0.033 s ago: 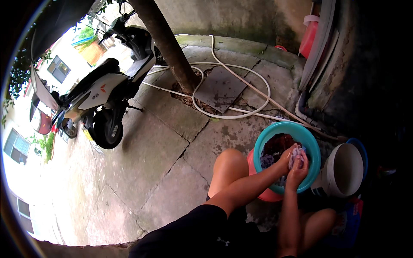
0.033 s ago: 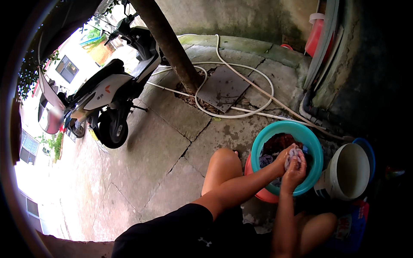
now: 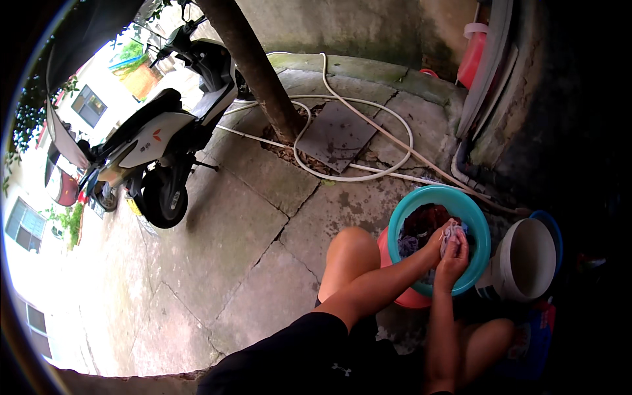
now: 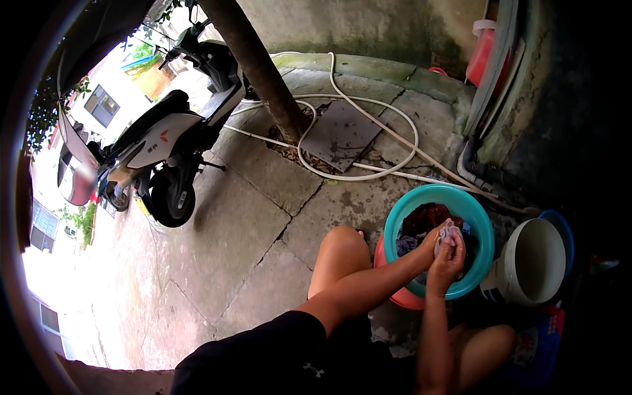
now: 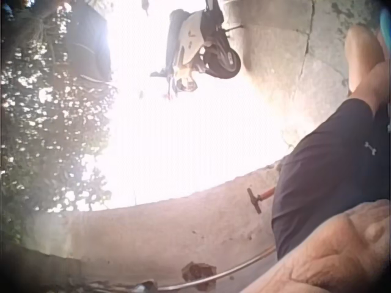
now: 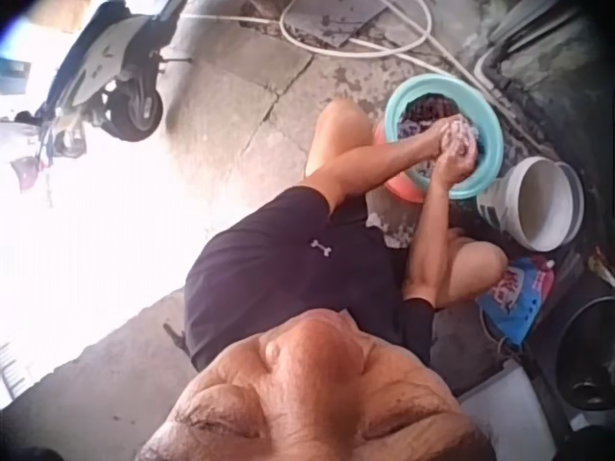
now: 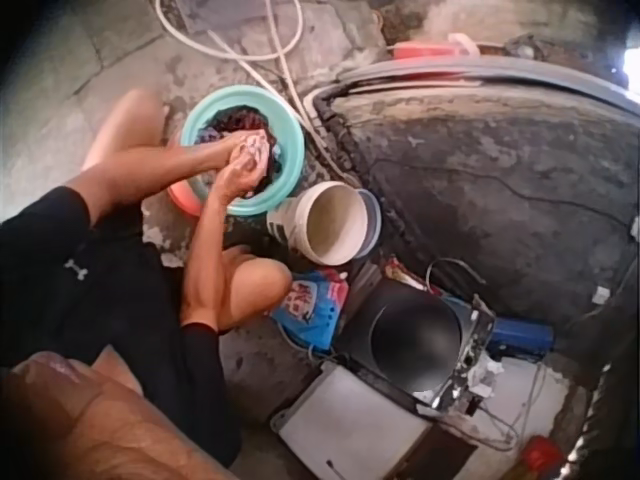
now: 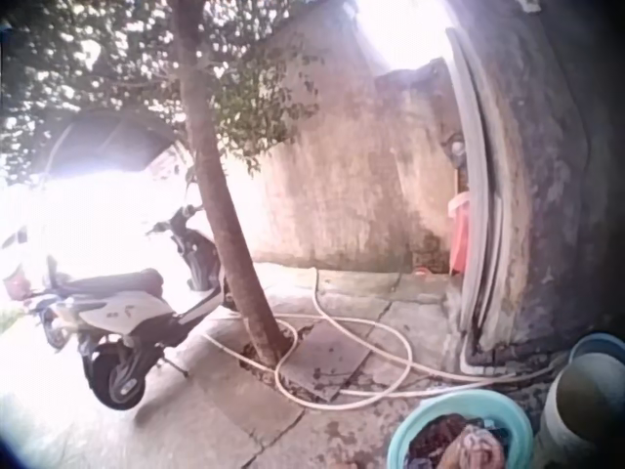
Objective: The person washes clothes by hand in a basin of soapy water, scrubbing individual garments between their hands and submerging them.
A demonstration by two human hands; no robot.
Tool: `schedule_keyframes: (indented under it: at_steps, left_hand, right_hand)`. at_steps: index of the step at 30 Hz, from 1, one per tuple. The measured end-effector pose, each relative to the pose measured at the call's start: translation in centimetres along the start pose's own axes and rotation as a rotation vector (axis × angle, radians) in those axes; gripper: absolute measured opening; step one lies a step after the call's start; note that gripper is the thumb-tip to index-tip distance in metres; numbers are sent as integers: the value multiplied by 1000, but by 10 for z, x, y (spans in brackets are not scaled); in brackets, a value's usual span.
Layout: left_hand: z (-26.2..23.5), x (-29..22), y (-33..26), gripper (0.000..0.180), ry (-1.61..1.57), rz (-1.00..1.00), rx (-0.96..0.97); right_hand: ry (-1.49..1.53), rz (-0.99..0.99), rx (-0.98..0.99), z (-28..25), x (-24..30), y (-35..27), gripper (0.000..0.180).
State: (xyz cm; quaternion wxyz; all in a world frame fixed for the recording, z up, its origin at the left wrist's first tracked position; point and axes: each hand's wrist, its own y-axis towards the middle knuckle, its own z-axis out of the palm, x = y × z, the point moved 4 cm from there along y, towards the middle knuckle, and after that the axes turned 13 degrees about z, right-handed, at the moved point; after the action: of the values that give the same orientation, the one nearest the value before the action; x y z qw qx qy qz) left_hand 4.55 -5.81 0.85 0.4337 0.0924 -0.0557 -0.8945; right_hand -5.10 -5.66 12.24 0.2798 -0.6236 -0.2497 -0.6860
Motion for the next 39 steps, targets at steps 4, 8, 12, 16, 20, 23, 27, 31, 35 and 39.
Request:
schedule_keyframes:
  at_steps: [4, 8, 12, 16, 20, 23, 27, 31, 35, 39]
  left_hand:
    - [48, 73, -26, 35, 458, -140, -136]
    - [77, 83, -30, 46, 381, -254, -331]
    - [44, 11, 0, 48, 620, 41, -315]
    - [55, 68, -29, 42, 561, -392, -303]
    - [74, 80, -51, 43, 492, -242, -149]
    - [69, 50, -17, 49, 642, -234, -314]
    - [54, 4, -6, 56, 732, 25, -246]
    - [67, 81, -54, 53, 831, -157, -230]
    - [63, 56, -32, 52, 638, -167, -190]
    - [58, 6, 4, 40, 495, -121, -321]
  right_hand:
    - [-130, 81, -166, -68, -19, 50, 37]
    - [-73, 219, -36, -112, -57, 77, 43]
    - [-162, 5, 105, -26, -41, 8, 52]
    - [-84, 98, -10, -97, -80, 73, 55]
    - [490, 577, 30, -103, -72, 74, 57]
    - [341, 427, 140, -87, -95, 59, 54]
    - [-78, 55, 155, -30, -51, 7, 54]
    - [335, 480, -16, -107, -79, 76, 58]
    - [258, 361, 53, -84, -88, 69, 52]
    - [-489, -356, -34, -21, -17, 3, 45]
